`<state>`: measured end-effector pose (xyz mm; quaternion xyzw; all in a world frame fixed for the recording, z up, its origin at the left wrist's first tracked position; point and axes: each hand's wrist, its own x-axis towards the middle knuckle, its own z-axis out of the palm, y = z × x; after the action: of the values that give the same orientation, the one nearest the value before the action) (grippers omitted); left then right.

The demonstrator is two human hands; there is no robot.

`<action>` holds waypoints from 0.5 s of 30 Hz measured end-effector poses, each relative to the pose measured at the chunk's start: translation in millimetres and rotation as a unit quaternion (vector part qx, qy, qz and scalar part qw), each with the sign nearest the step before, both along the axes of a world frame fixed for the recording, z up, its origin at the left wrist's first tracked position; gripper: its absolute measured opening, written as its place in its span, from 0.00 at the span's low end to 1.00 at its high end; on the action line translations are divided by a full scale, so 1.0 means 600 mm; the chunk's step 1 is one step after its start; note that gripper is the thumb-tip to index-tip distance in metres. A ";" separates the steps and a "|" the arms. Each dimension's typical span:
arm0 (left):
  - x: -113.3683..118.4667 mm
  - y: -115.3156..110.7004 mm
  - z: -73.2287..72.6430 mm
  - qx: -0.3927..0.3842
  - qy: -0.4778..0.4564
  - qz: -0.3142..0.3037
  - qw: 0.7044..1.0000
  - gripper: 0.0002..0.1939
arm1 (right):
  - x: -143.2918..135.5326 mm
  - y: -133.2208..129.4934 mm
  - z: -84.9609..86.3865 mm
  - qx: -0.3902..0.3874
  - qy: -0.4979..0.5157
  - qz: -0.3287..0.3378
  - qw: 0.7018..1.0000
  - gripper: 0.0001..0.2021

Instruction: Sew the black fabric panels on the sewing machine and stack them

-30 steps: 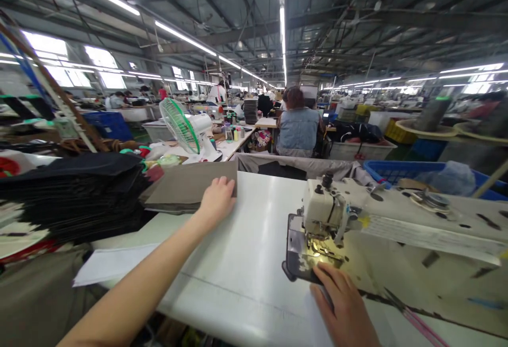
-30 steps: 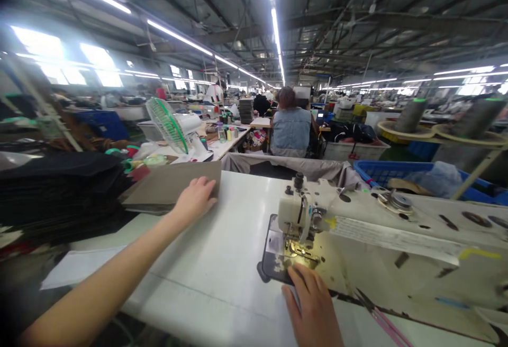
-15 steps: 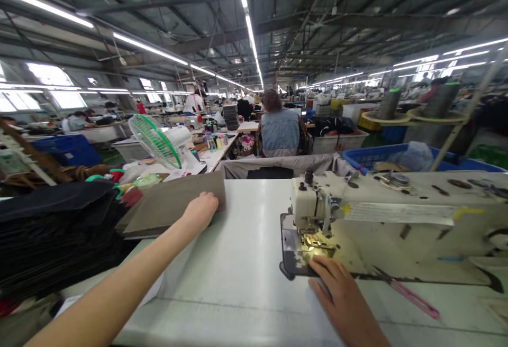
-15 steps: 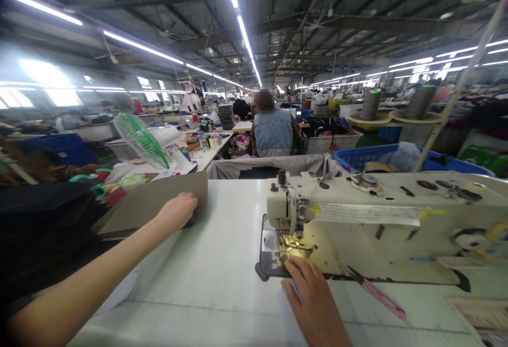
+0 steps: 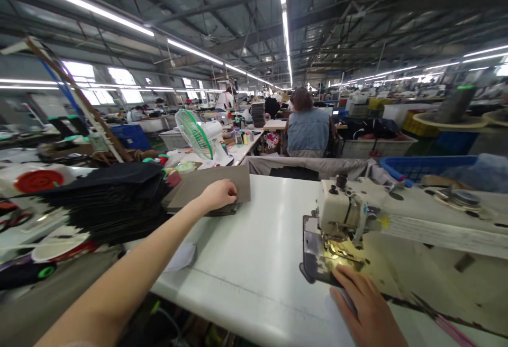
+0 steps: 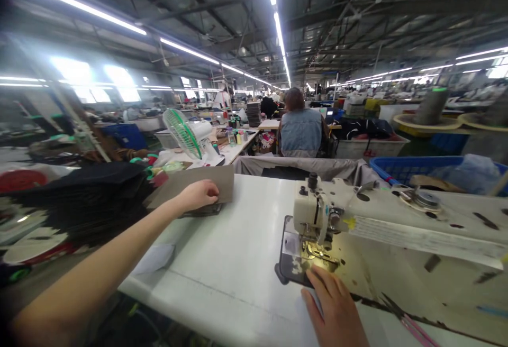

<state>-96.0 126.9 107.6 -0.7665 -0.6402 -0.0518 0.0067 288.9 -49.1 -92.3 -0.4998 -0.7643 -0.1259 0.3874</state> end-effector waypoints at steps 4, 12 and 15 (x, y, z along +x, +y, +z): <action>0.034 -0.007 -0.023 0.006 -0.005 -0.008 1.000 0.06 | -0.002 -0.003 0.001 -0.004 0.006 -0.002 1.000 0.19; 0.001 0.020 -0.004 -0.053 -0.171 0.096 0.979 0.17 | -0.003 0.000 -0.005 0.001 0.015 -0.005 1.000 0.19; -0.026 0.022 0.010 -0.054 -0.273 0.150 0.949 0.19 | -0.003 0.001 -0.006 0.012 0.009 -0.005 1.000 0.18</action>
<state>-111.4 140.0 113.5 -0.6173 -0.7270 -0.2226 -0.2022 286.9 -48.7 -96.1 -0.5004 -0.7564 -0.1327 0.3998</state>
